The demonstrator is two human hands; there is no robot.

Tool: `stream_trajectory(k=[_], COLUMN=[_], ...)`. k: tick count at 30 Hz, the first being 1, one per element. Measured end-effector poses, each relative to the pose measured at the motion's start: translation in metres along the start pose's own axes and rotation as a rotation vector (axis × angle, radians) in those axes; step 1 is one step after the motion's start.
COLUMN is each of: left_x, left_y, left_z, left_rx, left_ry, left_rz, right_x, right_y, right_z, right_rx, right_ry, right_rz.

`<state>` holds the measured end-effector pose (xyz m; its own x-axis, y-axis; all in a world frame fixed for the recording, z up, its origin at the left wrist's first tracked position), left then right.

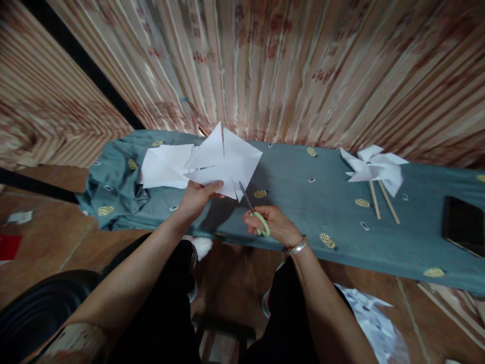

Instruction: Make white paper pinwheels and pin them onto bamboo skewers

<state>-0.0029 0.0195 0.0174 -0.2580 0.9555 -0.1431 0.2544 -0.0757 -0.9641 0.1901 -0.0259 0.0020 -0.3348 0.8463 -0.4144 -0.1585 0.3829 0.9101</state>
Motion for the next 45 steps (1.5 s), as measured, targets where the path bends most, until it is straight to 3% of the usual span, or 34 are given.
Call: stream_trajectory(k=[8,21,45], left_x=[-0.008,-0.01,-0.012], left_y=[0.002,0.009,0.008], left_z=[-0.007,-0.01,-0.01], left_rx=[-0.056,0.02,0.034], left_ry=[0.106,0.176,0.142], left_rz=[0.082,0.011,0.003], right_x=[0.006,0.004,0.005], right_y=[-0.006,-0.001,-0.002], right_z=[-0.005,-0.006,-0.007], right_rx=[0.013,-0.002,0.028], right_ry=[0.004,-0.009,-0.013], right_rz=[-0.01,0.016,0.016])
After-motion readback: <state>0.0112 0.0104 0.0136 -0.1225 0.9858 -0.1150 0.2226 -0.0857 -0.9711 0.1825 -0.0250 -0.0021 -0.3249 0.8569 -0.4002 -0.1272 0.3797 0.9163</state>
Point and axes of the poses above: each hand's wrist, its own x-axis towards the middle knuckle, its own z-axis out of the back of the hand, y = z × x, the point moved 4 cm from there along x, towards the middle knuckle, and after that the axes turned 7 degrees about -y, right-handed, at the moved point
